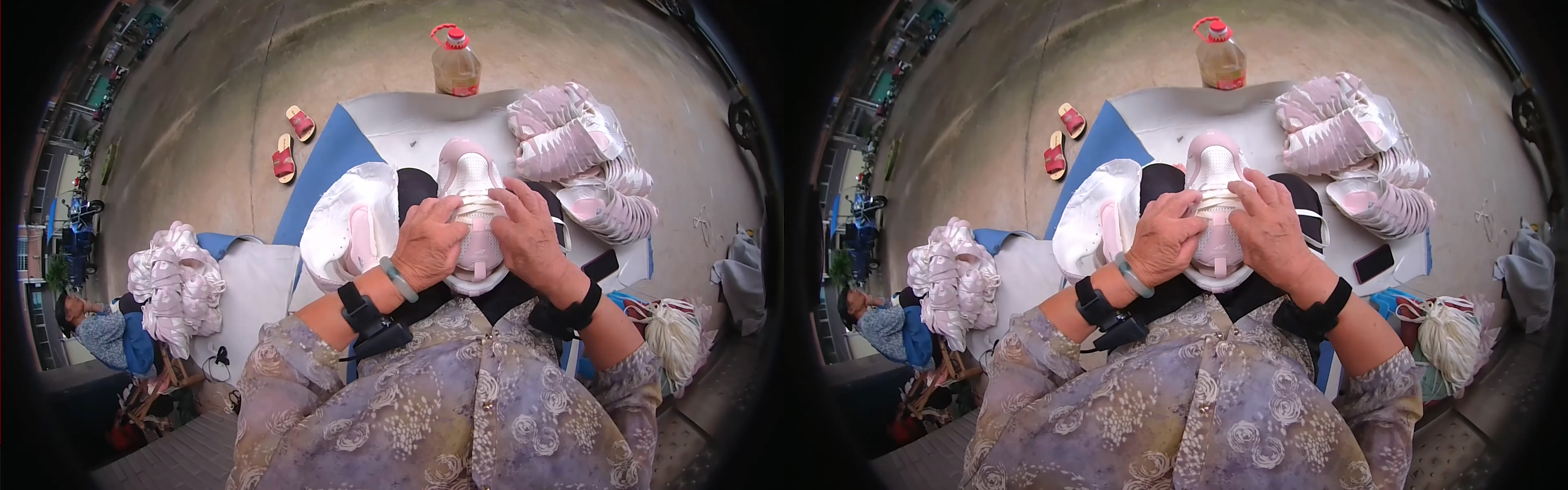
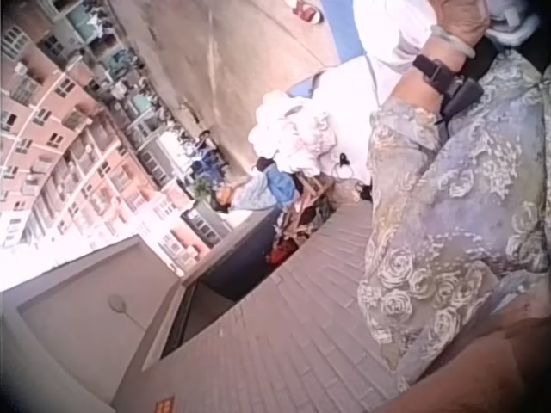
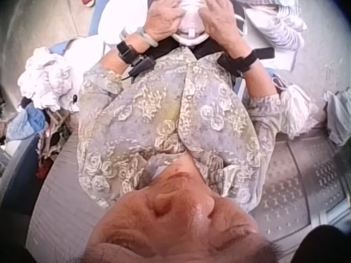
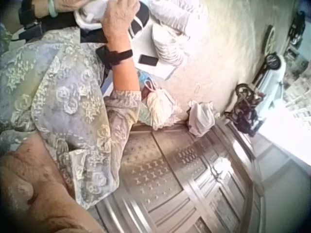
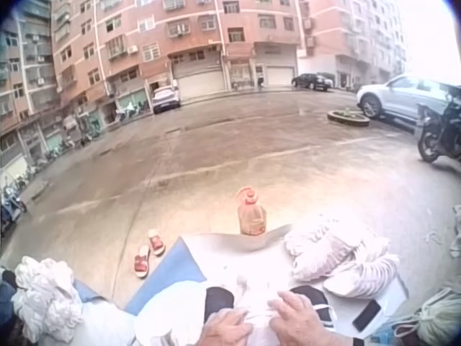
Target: The recorder is lacing up pink and white sneakers as part of a manufacturing or assembly process.
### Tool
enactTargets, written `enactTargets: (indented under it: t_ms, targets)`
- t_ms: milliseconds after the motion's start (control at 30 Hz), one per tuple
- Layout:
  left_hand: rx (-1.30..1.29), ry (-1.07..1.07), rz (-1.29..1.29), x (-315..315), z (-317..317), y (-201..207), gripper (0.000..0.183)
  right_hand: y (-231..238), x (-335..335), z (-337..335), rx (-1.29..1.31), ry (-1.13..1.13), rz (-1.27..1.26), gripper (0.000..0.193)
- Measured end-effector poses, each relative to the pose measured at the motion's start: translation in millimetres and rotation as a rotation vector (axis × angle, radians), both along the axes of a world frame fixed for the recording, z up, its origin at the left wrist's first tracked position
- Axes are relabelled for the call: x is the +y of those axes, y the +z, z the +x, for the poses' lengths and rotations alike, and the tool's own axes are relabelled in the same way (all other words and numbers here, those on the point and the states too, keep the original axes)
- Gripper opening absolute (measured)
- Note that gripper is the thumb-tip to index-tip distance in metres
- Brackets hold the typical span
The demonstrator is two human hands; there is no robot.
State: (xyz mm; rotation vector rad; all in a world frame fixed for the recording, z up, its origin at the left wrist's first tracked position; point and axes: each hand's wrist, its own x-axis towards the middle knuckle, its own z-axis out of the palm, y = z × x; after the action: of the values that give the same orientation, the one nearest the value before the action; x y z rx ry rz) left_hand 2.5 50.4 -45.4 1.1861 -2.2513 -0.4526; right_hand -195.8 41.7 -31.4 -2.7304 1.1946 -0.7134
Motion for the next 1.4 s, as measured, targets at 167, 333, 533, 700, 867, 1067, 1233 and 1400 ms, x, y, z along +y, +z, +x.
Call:
enactTargets:
  t_ms: [167, 333, 533, 700, 867, 1067, 1233, 1400]
  targets:
    - [0.015, -0.034, -0.081, -2, 1, -3, 0.015, -4, -6, 1, -0.018, 0.027, 0.051, 0.009]
    - [0.042, -0.003, -0.038, -3, -1, -6, 0.014, -20, -8, 4, -0.092, 0.004, 0.086, 0.007]
    - [0.103, 0.008, 0.047, -6, -2, -9, 0.015, -17, -20, 3, -0.179, 0.103, 0.215, 0.012]
    - [0.118, 0.010, 0.097, -7, -2, -13, 0.018, -17, -18, -4, -0.205, 0.113, 0.192, 0.013]
    - [0.134, 0.020, 0.116, -6, -6, -15, 0.017, -27, -16, 2, -0.303, 0.065, 0.218, 0.013]
    - [0.133, 0.032, 0.116, -10, -11, -21, 0.013, -37, -21, 5, -0.415, 0.020, 0.402, 0.012]
    - [0.193, 0.055, 0.141, -12, -13, -23, 0.009, -19, -30, -7, -0.283, 0.112, 0.522, 0.021]
    - [-0.082, 0.103, -0.108, -16, 30, 14, 0.010, -13, -24, -20, -0.386, 0.046, 0.535, 0.016]
